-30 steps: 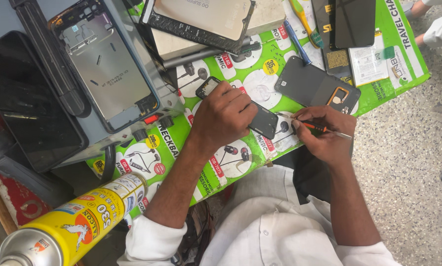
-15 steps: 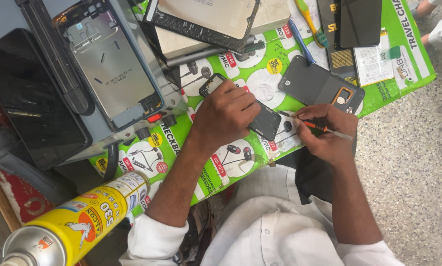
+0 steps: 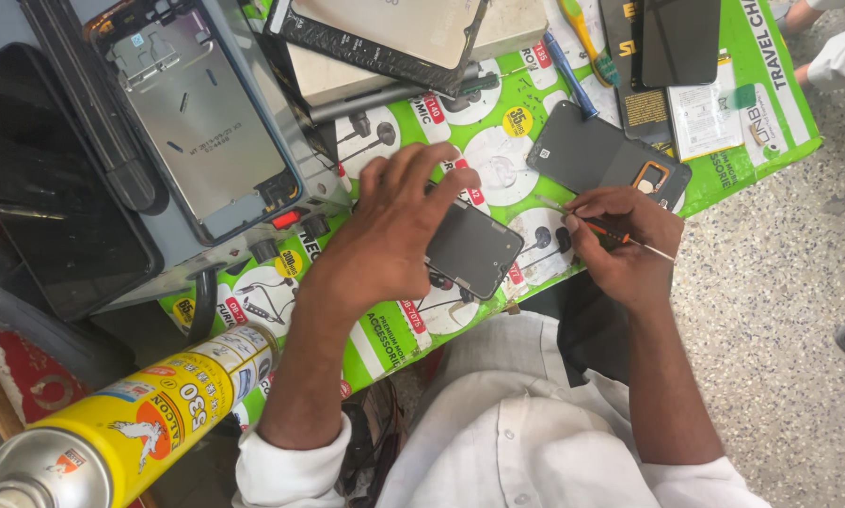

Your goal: The person disassembles a smartphone, removes the back cover, and uses a screwdriver to unscrew internal components. They handle the motherboard and battery, placing them on the workbench, and continue to manipulate the phone's internal parts.

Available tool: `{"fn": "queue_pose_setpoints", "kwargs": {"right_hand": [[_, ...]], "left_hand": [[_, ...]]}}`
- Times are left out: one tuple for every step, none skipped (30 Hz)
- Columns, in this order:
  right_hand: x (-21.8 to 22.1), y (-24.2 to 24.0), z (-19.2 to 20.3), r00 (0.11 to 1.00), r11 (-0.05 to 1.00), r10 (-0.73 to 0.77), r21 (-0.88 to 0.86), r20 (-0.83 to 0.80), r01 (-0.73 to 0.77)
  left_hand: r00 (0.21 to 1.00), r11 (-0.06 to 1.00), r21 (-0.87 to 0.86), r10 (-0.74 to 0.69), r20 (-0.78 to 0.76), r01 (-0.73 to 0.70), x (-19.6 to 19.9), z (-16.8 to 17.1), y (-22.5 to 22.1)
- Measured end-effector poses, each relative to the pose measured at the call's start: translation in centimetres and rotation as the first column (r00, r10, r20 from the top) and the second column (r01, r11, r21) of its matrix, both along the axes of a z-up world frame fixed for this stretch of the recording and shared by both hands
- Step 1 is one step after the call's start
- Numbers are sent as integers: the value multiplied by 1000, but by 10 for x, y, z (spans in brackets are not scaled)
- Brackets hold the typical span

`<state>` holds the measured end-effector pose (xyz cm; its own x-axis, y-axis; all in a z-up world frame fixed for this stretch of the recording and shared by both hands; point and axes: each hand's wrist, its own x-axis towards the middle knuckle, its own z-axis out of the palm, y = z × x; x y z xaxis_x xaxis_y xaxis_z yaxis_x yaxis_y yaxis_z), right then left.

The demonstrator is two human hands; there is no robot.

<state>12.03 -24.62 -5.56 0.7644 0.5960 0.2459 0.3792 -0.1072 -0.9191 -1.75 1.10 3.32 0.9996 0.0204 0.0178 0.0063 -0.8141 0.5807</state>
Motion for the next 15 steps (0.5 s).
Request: {"fn": "queue_pose_setpoints", "kwargs": {"right_hand": [[0,1,1,999,1000,11,4,30,-11],[0,1,2,998,1000,22,8,60,-23],[0,2,3,995,999,29,13,93,-31],[0,2,4,991,999,37,18,125,-39],[0,3,5,986,999,42,25,159,-47],[0,3,6,990,998,40,34,136,-45],[-1,1,6,993,998,34,44,114,-40],[-2,-1,7,995,998,29,53,91,-34],[-5,-3,6,995,999,21,41,93,-25],[-8,-5,4,995,999,13,29,95,-16],[-11,-7,3,995,1000,3,19,97,-5],[-16,-9,0,995,999,-31,22,98,29],[-22,-12,-3,993,998,-65,23,99,63],[-28,-14,-7,990,995,-99,23,99,97],[-34,-16,-11,987,990,-139,37,85,136]], "left_hand": [[1000,1000,-8,3,-6,-3,-1,1,2],[1000,1000,-16,7,-12,-7,-3,1,3],[1000,1000,-23,15,-18,-16,-4,0,5],[999,999,-39,13,-38,-14,-5,-1,5],[998,998,-54,8,-56,-11,-6,-3,6],[997,998,-69,3,-74,-9,-5,-5,7],[999,998,-63,20,-41,-23,-4,-8,7],[999,998,-59,37,-7,-37,-1,-12,7],[998,997,-53,53,24,-52,0,-15,8],[998,998,-50,47,38,-45,0,-17,8],[998,998,-46,39,51,-37,1,-19,10],[997,999,-41,31,65,-29,1,-21,12],[997,999,-40,24,68,-21,1,-23,12],[997,999,-39,17,71,-14,2,-24,12],[997,999,-40,9,74,-6,4,-26,10]]}}
